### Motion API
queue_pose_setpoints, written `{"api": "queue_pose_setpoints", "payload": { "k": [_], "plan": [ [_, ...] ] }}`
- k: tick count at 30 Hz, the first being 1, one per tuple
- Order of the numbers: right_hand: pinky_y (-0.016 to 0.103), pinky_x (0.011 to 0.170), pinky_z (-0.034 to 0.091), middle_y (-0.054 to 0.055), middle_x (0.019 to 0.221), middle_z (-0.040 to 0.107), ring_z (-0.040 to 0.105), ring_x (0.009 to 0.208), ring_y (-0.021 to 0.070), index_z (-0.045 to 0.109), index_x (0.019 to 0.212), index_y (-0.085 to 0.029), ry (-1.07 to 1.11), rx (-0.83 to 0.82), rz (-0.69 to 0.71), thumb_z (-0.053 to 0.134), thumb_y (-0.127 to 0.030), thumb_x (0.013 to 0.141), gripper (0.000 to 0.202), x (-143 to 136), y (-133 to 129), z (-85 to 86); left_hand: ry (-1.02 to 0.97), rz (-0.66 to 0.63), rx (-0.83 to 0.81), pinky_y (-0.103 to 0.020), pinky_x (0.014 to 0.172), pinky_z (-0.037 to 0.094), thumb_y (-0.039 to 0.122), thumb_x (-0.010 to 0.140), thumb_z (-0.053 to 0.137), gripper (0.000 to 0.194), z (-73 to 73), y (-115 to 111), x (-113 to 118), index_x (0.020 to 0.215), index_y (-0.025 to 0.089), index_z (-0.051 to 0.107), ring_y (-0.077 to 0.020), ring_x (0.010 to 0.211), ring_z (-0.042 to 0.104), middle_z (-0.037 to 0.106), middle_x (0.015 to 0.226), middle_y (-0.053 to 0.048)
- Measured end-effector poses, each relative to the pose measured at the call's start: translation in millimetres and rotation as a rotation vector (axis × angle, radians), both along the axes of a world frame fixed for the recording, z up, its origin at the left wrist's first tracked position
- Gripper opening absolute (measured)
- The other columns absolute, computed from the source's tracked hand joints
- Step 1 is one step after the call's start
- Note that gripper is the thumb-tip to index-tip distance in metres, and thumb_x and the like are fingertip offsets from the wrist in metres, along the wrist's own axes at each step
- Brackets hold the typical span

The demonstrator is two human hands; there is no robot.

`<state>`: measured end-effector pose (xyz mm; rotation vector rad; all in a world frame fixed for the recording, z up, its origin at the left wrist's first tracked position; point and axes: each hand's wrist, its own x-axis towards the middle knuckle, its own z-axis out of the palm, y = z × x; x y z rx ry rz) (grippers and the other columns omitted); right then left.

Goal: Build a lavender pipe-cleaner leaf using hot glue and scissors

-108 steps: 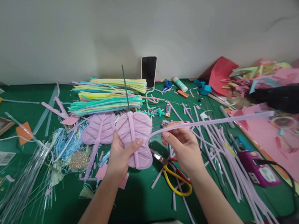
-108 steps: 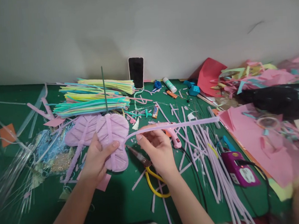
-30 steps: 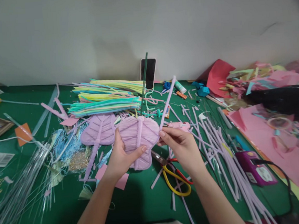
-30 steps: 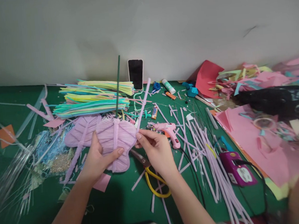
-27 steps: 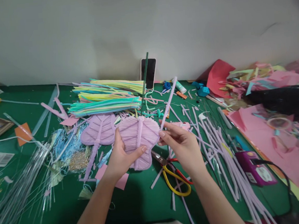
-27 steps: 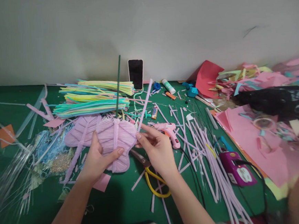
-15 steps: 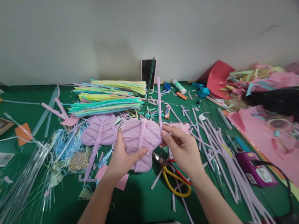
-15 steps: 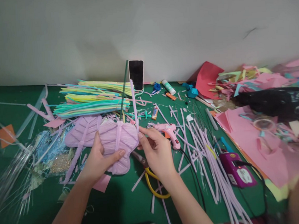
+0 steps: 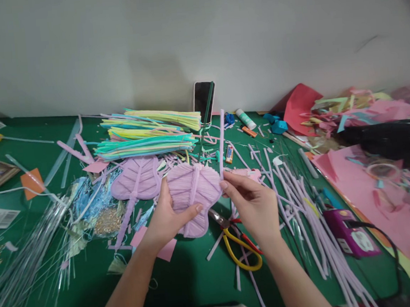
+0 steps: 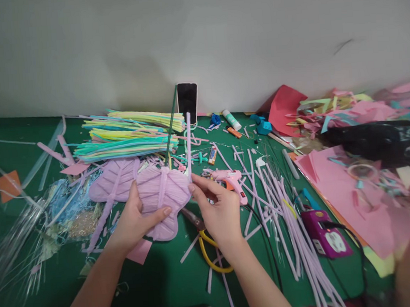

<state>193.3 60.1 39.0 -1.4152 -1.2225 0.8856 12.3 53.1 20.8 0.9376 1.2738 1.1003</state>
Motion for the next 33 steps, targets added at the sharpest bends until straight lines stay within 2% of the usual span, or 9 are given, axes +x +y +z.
{"api": "queue_pose_setpoints", "payload": {
  "k": [5,10,14,17,19,23,27,33],
  "plan": [
    [0.034,0.076,0.061,0.004,0.098,0.078,0.073,0.086,0.0213,0.078,0.099,-0.025,-0.078,0.08,0.046,0.068,-0.029,0.082,0.02,0,-1,0.3,0.052,-0.007,-0.007,-0.046,0.114,0.034,0.024,0.06,0.087,0.108,2.2,0,0,0.151,0.023,0.03,-0.0303,0.14,0.041,0.051,0.145,-0.013],
    [0.031,0.073,0.061,0.004,0.097,0.078,0.072,0.084,0.0193,0.078,0.099,-0.024,-0.11,0.106,0.081,0.066,-0.028,0.084,0.019,1,1,1.1,0.049,-0.037,-0.006,-0.045,0.113,0.036,0.024,0.063,0.086,0.107,3.8,-1,1,0.152,0.021,0.027,-0.0305,0.137,0.045,0.049,0.147,-0.015],
    [0.031,0.069,0.061,0.004,0.088,0.078,0.072,0.077,0.0186,0.078,0.095,-0.022,-0.015,0.055,0.074,0.07,-0.031,0.082,0.017,3,4,1.8,0.044,-0.064,-0.035,-0.046,0.113,0.035,0.027,0.065,0.085,0.112,2.6,-2,0,0.155,0.019,0.019,-0.0308,0.138,0.043,0.044,0.151,-0.016],
    [0.03,0.063,0.062,0.003,0.079,0.077,0.072,0.068,0.0176,0.076,0.098,-0.021,0.09,0.02,0.072,0.073,-0.032,0.079,0.022,5,4,3.0,0.056,-0.11,-0.049,-0.045,0.114,0.034,0.029,0.068,0.083,0.114,2.4,-2,-1,0.156,0.017,0.012,-0.0316,0.139,0.042,0.04,0.154,-0.018],
    [0.029,0.063,0.062,0.002,0.081,0.077,0.072,0.069,0.0172,0.076,0.098,-0.022,0.115,0.022,0.08,0.074,-0.031,0.078,0.021,5,4,3.4,0.058,-0.129,-0.051,-0.045,0.114,0.035,0.031,0.069,0.082,0.115,2.5,-3,-2,0.156,0.018,0.008,-0.0318,0.139,0.042,0.038,0.155,-0.017],
    [0.029,0.067,0.062,0.002,0.088,0.078,0.073,0.075,0.0175,0.078,0.093,-0.024,0.091,0.021,0.107,0.072,-0.029,0.08,0.015,7,3,1.4,0.078,-0.136,-0.046,-0.043,0.115,0.033,0.032,0.069,0.082,0.114,0.1,-3,-3,0.156,0.018,0.009,-0.0306,0.14,0.041,0.037,0.156,-0.016],
    [0.03,0.069,0.061,0.003,0.088,0.077,0.072,0.076,0.0175,0.077,0.095,-0.023,0.036,0.034,0.135,0.069,-0.027,0.082,0.016,9,4,-1.5,0.104,-0.149,-0.059,-0.044,0.116,0.032,0.035,0.069,0.082,0.113,-5.8,-3,-5,0.155,0.02,0.01,-0.0297,0.143,0.036,0.033,0.158,-0.015],
    [0.027,0.069,0.059,0.003,0.089,0.075,0.07,0.079,0.0165,0.077,0.091,-0.022,-0.096,0.133,0.159,0.066,-0.022,0.082,0.014,10,7,0.7,0.092,-0.18,-0.026,-0.041,0.114,0.036,0.033,0.07,0.082,0.109,-5.6,-3,-6,0.154,0.019,0.014,-0.0293,0.139,0.043,0.042,0.154,-0.015]
  ]
}}
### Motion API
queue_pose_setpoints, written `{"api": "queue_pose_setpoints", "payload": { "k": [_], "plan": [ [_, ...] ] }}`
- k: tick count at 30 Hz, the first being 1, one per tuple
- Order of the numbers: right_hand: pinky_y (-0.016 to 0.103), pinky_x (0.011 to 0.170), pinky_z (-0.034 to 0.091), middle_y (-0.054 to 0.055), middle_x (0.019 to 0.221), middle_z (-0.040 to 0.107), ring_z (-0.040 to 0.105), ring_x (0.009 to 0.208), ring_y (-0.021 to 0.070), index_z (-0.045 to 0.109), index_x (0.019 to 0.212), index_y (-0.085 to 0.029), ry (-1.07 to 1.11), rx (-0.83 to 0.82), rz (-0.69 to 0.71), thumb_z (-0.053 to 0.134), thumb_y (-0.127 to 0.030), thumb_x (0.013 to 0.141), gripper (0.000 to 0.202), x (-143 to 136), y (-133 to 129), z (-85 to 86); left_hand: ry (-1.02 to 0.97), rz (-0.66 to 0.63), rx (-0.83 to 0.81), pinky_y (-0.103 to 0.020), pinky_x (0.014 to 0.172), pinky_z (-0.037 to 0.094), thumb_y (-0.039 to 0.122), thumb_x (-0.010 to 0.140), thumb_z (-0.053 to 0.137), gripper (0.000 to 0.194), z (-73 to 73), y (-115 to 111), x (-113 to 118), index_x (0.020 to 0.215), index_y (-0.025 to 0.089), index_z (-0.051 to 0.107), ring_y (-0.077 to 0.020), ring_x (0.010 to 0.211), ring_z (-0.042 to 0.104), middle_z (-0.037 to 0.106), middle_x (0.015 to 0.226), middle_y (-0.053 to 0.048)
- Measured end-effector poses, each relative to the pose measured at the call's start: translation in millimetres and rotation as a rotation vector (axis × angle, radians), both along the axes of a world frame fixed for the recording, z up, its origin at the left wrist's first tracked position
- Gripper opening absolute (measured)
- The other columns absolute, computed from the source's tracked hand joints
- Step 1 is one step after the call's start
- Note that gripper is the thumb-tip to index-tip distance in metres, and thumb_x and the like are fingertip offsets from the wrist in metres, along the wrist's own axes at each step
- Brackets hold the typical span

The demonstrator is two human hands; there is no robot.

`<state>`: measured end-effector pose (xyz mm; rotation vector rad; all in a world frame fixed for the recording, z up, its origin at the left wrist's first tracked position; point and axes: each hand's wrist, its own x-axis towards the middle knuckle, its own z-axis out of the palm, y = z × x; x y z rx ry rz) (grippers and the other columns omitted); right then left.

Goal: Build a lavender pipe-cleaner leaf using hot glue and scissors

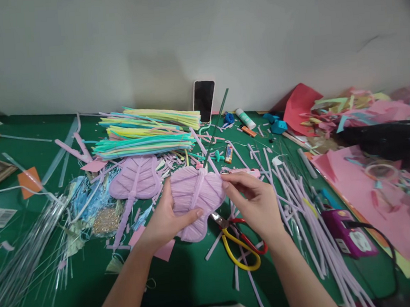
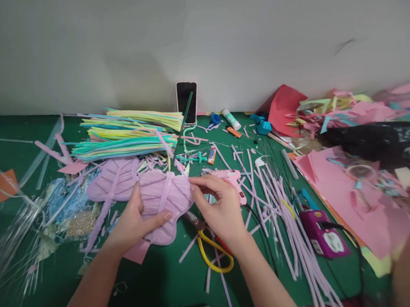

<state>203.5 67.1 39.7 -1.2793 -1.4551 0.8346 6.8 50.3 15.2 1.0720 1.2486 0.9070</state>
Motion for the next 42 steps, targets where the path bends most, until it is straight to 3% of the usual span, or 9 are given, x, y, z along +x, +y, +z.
{"api": "queue_pose_setpoints", "payload": {
  "k": [6,12,15,19,24,29,38,42],
  "plan": [
    [0.028,0.071,0.059,0.003,0.093,0.076,0.071,0.081,0.0161,0.075,0.105,-0.024,0.057,-0.007,-0.025,0.066,-0.023,0.084,0.022,-2,-2,-1.1,-0.019,-0.012,0.025,-0.039,0.109,0.043,0.034,0.07,0.082,0.099,3.9,1,1,0.151,0.02,0.026,-0.0296,0.136,0.047,0.048,0.149,-0.013],
    [0.03,0.077,0.054,0.004,0.098,0.073,0.067,0.093,0.0176,0.072,0.109,-0.023,-0.125,0.093,0.085,0.056,-0.017,0.09,0.026,2,-1,0.2,0.029,-0.038,0.034,-0.043,0.114,0.036,0.035,0.071,0.081,0.102,2.4,1,-1,0.151,0.019,0.02,-0.0295,0.138,0.044,0.045,0.151,-0.015],
    [0.03,0.075,0.054,0.004,0.095,0.071,0.066,0.089,0.0174,0.07,0.106,-0.022,-0.119,0.093,0.116,0.055,-0.017,0.091,0.023,4,-1,2.3,0.052,-0.066,0.033,-0.044,0.116,0.032,0.035,0.071,0.08,0.105,2.3,1,-2,0.152,0.017,0.016,-0.029,0.139,0.042,0.043,0.152,-0.015],
    [0.03,0.075,0.053,0.003,0.094,0.071,0.065,0.088,0.017,0.071,0.102,-0.024,-0.109,0.119,0.136,0.06,-0.018,0.09,0.017,6,-2,6.6,0.017,-0.117,0.023,-0.044,0.114,0.035,0.035,0.071,0.08,0.101,4.2,0,-2,0.15,0.016,0.021,-0.0306,0.137,0.044,0.045,0.151,-0.016],
    [0.029,0.077,0.052,0.002,0.095,0.072,0.064,0.089,0.0156,0.071,0.105,-0.026,-0.085,0.152,0.18,0.06,-0.016,0.09,0.021,7,-3,11.2,0.037,-0.119,-0.008,-0.043,0.116,0.033,0.035,0.068,0.082,0.111,8.3,-1,-3,0.153,0.013,0.014,-0.0321,0.143,0.036,0.038,0.155,-0.018],
    [0.03,0.073,0.054,0.002,0.089,0.07,0.064,0.084,0.0163,0.069,0.1,-0.023,-0.118,0.158,0.213,0.061,-0.017,0.088,0.015,9,-2,12.9,-0.016,-0.194,-0.005,-0.041,0.11,0.041,0.036,0.069,0.082,0.101,10.6,-1,-4,0.151,0.017,0.027,-0.0333,0.138,0.043,0.049,0.149,-0.015],
    [0.031,0.071,0.055,0.002,0.085,0.074,0.069,0.077,0.0171,0.069,0.093,-0.024,-0.356,0.256,0.249,0.06,-0.025,0.09,0.01,11,4,23.9,-0.067,-0.143,-0.028,-0.042,0.106,0.046,0.03,0.064,0.085,0.1,11.4,-1,-1,0.149,0.021,0.033,-0.034,0.132,0.051,0.058,0.14,-0.014],
    [0.028,0.069,0.053,0.002,0.084,0.073,0.067,0.074,0.0151,0.068,0.092,-0.022,-0.375,0.268,0.281,0.059,-0.022,0.09,0.009,12,7,24.5,0.003,-0.106,-0.031,-0.044,0.111,0.04,0.032,0.064,0.085,0.104,6.1,-2,-1,0.151,0.02,0.029,-0.0344,0.137,0.045,0.051,0.147,-0.015]
  ]
}}
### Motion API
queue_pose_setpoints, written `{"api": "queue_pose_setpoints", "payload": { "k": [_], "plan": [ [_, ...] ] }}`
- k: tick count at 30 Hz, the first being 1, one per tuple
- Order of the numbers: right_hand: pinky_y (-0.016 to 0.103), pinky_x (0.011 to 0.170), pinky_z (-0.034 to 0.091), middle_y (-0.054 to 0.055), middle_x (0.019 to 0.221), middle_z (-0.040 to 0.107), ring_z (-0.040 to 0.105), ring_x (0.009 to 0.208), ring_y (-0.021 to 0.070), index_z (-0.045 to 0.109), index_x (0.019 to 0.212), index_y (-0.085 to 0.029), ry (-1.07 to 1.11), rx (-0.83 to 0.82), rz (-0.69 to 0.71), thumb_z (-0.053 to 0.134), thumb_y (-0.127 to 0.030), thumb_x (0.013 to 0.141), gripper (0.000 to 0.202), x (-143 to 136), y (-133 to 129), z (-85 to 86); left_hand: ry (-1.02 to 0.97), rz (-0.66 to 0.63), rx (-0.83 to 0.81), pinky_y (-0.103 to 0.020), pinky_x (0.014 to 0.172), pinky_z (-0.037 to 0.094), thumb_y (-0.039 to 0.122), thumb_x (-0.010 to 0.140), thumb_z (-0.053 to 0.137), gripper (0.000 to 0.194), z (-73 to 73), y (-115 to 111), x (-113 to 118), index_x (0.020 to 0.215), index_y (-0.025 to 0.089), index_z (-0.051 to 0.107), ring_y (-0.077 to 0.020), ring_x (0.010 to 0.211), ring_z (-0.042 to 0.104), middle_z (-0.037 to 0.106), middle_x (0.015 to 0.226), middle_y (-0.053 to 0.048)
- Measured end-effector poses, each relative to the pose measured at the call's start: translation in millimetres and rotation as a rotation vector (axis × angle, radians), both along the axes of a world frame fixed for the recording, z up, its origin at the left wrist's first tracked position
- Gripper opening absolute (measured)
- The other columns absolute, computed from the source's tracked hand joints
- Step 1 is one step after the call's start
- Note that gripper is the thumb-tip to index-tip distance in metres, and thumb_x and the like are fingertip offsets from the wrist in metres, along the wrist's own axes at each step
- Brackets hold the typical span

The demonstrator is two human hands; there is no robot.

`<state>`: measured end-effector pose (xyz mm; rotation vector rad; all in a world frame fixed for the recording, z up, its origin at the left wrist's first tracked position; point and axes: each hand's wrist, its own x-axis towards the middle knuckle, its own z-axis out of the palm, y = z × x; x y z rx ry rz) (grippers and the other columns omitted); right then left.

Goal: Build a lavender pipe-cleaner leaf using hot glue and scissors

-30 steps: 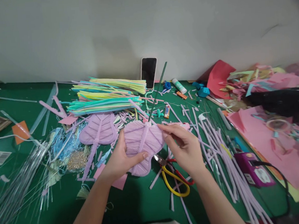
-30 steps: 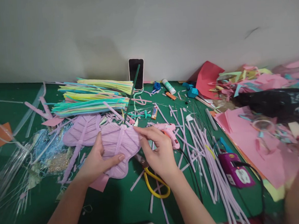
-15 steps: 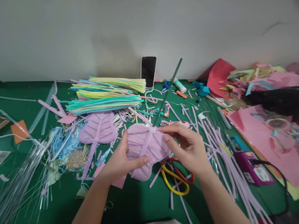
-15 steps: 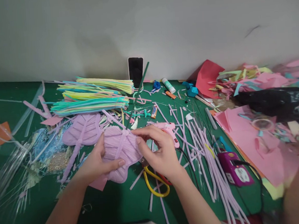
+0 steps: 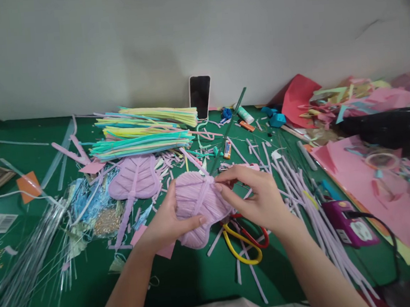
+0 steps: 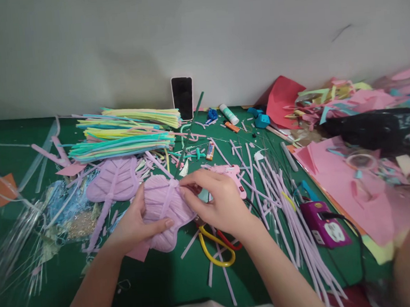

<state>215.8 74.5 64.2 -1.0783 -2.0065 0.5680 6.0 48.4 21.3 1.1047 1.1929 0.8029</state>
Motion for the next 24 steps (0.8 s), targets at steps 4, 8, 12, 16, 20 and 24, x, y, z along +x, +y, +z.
{"api": "queue_pose_setpoints", "payload": {
  "k": [4,8,12,16,20,24],
  "plan": [
    [0.027,0.065,0.052,0.0,0.08,0.071,0.065,0.07,0.0142,0.067,0.091,-0.021,-0.013,-0.044,-0.005,0.059,-0.02,0.087,0.009,0,6,-7.8,0.056,-0.01,-0.022,-0.046,0.113,0.037,0.035,0.065,0.084,0.104,-0.4,3,-1,0.15,0.018,0.028,-0.0339,0.138,0.043,0.048,0.149,-0.016],
    [0.026,0.062,0.051,-0.001,0.073,0.069,0.064,0.065,0.0141,0.067,0.083,-0.021,0.061,-0.162,-0.041,0.059,-0.019,0.085,0.009,-6,9,-25.2,0.162,-0.051,-0.003,-0.049,0.114,0.034,0.036,0.065,0.084,0.091,5.5,8,-9,0.143,0.018,0.042,-0.0347,0.137,0.045,0.052,0.145,-0.015],
    [0.027,0.063,0.053,0.0,0.072,0.069,0.065,0.065,0.0149,0.067,0.078,-0.02,0.233,-0.3,-0.113,0.064,-0.027,0.084,0.009,-19,7,-41.9,0.288,0.002,0.033,-0.052,0.117,0.025,0.033,0.055,0.088,0.1,11.2,13,-23,0.144,0.02,0.044,-0.0376,0.142,0.036,0.047,0.15,-0.014],
    [0.025,0.059,0.051,0.0,0.07,0.068,0.062,0.062,0.0132,0.067,0.076,-0.019,0.392,-0.357,-0.176,0.067,-0.034,0.082,0.016,-29,6,-47.5,0.201,-0.005,0.096,-0.045,0.106,0.044,0.026,0.048,0.091,0.092,22.9,25,-32,0.133,0.021,0.058,-0.0367,0.127,0.055,0.063,0.134,-0.012],
    [0.024,0.049,0.044,-0.001,0.062,0.064,0.054,0.053,0.0111,0.065,0.072,-0.018,0.53,-0.43,-0.225,0.072,-0.043,0.075,0.026,-34,9,-47.0,-0.025,-0.117,-0.034,-0.035,0.072,0.059,0.032,0.051,0.09,0.074,36.0,45,-35,0.122,0.023,0.067,-0.0309,0.094,0.072,0.075,0.108,-0.01],
    [0.025,0.051,0.043,0.0,0.062,0.064,0.052,0.054,0.0112,0.068,0.075,-0.017,0.626,-0.351,-0.465,0.074,-0.046,0.073,0.029,-34,9,-45.6,-0.274,0.017,-0.208,-0.031,0.061,0.058,0.059,0.069,0.075,0.059,39.3,63,-33,0.108,0.015,0.073,-0.0269,0.079,0.074,0.077,0.089,-0.014]
  ]
}}
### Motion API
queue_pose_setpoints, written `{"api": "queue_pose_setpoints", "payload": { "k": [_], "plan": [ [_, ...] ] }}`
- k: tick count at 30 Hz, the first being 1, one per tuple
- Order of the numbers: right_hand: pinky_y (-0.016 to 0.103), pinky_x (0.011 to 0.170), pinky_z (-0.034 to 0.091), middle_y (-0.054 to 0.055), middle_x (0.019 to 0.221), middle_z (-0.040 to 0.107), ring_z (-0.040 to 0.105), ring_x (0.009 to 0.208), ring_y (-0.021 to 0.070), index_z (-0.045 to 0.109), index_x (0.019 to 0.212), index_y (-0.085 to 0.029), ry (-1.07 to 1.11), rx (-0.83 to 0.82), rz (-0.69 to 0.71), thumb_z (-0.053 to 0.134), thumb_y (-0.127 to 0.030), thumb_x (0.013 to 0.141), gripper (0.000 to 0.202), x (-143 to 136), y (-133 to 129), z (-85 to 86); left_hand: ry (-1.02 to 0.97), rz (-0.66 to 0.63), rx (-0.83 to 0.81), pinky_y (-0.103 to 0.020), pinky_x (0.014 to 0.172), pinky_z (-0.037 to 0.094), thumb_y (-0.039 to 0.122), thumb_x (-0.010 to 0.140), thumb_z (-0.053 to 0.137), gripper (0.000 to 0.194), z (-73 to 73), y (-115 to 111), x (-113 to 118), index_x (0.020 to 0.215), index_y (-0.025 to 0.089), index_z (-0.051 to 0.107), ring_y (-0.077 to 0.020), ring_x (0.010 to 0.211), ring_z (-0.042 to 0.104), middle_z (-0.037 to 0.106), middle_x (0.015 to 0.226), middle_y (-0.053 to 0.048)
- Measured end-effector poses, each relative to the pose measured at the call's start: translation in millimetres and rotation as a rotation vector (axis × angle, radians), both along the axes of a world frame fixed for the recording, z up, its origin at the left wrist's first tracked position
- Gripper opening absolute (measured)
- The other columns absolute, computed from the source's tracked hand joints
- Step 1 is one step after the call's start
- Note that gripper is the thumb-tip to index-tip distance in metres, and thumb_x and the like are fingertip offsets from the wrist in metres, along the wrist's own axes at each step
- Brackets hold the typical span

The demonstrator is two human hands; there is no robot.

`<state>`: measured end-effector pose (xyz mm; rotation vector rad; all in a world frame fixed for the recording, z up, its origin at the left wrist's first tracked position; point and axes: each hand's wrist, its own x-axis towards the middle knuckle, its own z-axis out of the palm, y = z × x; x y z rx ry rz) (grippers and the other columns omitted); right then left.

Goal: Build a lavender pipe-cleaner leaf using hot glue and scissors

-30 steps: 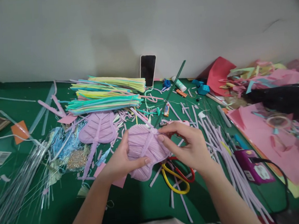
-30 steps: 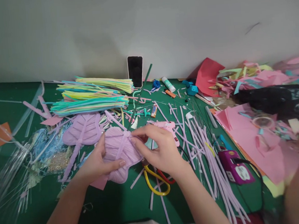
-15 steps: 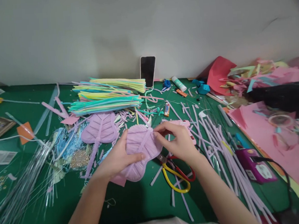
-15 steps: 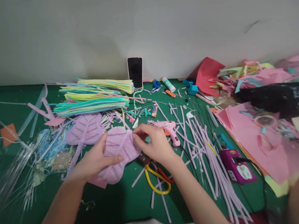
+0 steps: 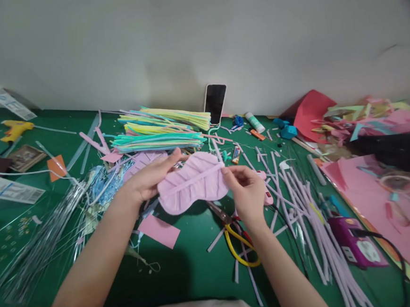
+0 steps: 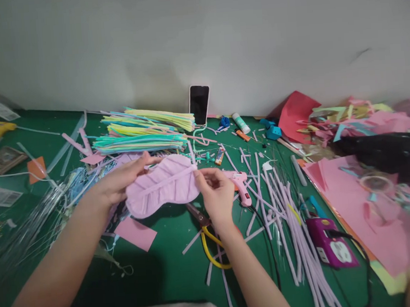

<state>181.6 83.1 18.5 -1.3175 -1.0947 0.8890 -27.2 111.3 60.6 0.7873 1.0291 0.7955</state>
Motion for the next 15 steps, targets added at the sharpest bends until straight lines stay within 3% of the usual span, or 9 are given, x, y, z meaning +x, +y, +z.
{"api": "queue_pose_setpoints", "payload": {
  "k": [3,7,11,15],
  "plan": [
    [0.025,0.051,0.04,-0.002,0.061,0.06,0.049,0.054,0.0109,0.069,0.077,-0.017,-0.008,0.087,-0.25,0.074,-0.046,0.074,0.03,2,0,1.2,-0.2,0.133,-0.064,-0.033,0.069,0.06,0.063,0.08,0.062,0.057,-2.7,1,7,0.101,0.011,0.073,-0.028,0.088,0.073,0.077,0.091,-0.015],
    [0.026,0.052,0.041,-0.001,0.064,0.06,0.049,0.056,0.0119,0.067,0.08,-0.017,-0.031,0.177,-0.442,0.072,-0.047,0.077,0.03,4,1,0.6,-0.356,0.365,0.044,-0.031,0.083,0.058,0.047,0.088,0.061,0.038,-9.7,-18,26,0.098,0.011,0.072,-0.0236,0.097,0.072,0.077,0.096,-0.012],
    [0.027,0.054,0.044,0.001,0.068,0.061,0.051,0.059,0.0126,0.067,0.08,-0.018,-0.048,0.196,-0.499,0.07,-0.047,0.08,0.029,0,0,-4.4,-0.337,0.501,0.224,-0.031,0.093,0.054,0.031,0.086,0.069,0.023,-20.6,-43,44,0.104,0.016,0.071,-0.0201,0.105,0.069,0.075,0.11,-0.008],
    [0.028,0.057,0.047,0.002,0.072,0.064,0.056,0.063,0.014,0.067,0.081,-0.018,-0.037,0.184,-0.48,0.07,-0.046,0.081,0.028,-3,-7,-10.7,-0.259,0.617,0.174,-0.032,0.085,0.057,0.04,0.083,0.071,0.027,-28.6,-55,49,0.095,0.017,0.072,-0.0188,0.091,0.072,0.076,0.098,-0.006]
  ]
}}
